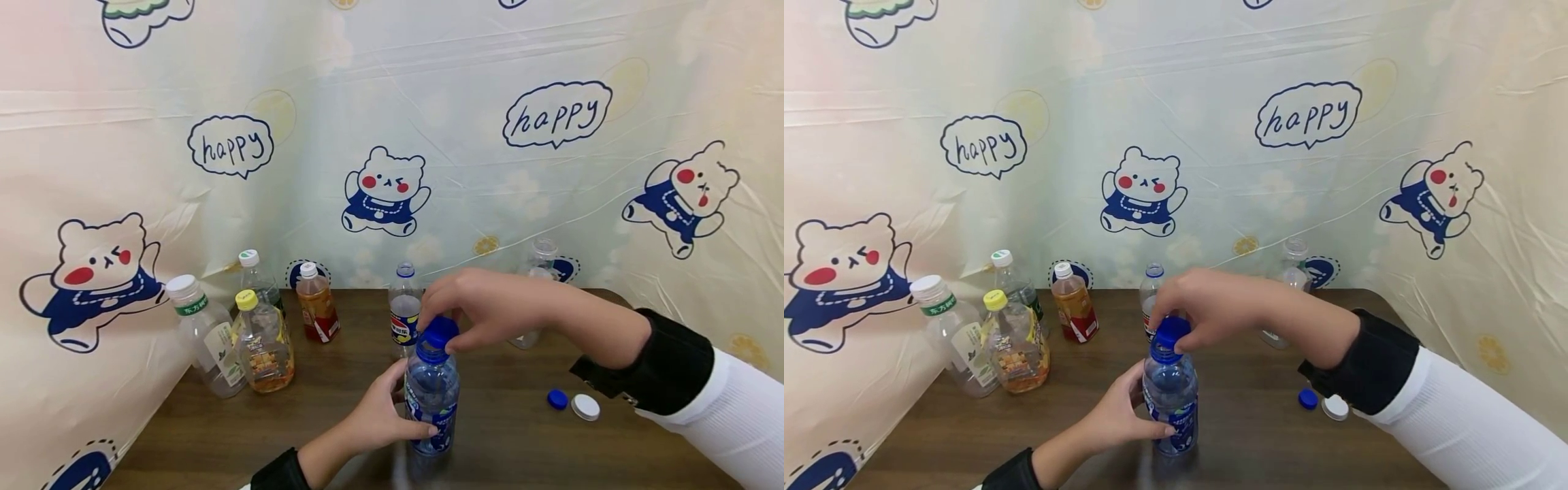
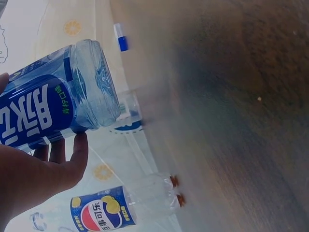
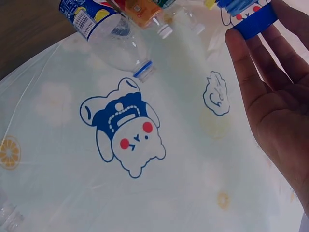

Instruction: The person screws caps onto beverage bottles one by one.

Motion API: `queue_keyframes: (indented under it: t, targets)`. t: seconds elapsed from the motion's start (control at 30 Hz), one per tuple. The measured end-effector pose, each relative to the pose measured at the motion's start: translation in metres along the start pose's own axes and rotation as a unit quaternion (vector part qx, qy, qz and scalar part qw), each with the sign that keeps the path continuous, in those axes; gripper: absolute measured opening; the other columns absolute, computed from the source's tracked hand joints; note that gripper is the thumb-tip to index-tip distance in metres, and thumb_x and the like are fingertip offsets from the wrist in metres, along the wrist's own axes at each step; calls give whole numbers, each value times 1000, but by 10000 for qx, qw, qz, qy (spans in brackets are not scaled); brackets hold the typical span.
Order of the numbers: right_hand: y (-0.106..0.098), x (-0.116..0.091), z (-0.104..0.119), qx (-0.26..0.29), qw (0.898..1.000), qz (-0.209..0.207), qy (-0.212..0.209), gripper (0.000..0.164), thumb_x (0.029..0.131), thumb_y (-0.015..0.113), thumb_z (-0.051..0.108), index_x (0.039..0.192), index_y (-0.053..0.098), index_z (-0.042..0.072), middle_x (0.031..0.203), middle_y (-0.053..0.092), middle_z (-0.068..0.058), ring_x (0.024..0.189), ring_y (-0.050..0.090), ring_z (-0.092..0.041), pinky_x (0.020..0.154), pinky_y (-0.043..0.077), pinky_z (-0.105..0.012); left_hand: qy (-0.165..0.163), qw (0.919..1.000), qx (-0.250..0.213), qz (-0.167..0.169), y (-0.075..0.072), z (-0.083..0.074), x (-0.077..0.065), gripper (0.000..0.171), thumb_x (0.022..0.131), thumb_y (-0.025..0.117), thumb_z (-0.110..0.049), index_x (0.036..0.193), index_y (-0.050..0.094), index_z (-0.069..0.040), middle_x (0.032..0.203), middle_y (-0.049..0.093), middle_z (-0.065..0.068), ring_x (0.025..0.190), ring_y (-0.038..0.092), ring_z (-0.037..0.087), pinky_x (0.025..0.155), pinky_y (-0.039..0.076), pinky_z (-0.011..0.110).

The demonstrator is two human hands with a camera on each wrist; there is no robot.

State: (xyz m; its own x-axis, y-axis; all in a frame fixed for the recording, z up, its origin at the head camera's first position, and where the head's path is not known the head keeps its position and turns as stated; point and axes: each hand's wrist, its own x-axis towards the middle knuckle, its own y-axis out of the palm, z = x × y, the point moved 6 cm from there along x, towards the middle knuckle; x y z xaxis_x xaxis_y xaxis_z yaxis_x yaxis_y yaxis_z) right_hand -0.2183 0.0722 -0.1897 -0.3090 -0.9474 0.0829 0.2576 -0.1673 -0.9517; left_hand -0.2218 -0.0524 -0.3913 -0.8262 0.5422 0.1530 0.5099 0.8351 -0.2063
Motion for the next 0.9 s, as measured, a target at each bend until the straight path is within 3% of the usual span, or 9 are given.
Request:
queue_keyframes:
  t: [0.4, 0.9]
  targets:
    - [6, 7, 0, 4, 9993, 277, 262, 30, 82, 79, 9, 111, 71, 10, 110, 66, 3, 93, 60, -9, 77, 53, -20, -109, 9999, 8, 76, 1, 0, 0, 75, 79, 82, -19, 141, 42, -25, 132, 55, -2, 121, 52, 21, 100, 43, 55]
    - [10, 10, -1, -125, 9993, 299, 201, 31, 82, 79, 9, 112, 71, 11, 112, 66, 1, 94, 61, -10, 76, 53, -19, -89, 9999, -52, 40, 1, 0, 1, 74, 79, 82, -18, 141, 42, -26, 132, 54, -1, 121, 52, 22, 100, 43, 55]
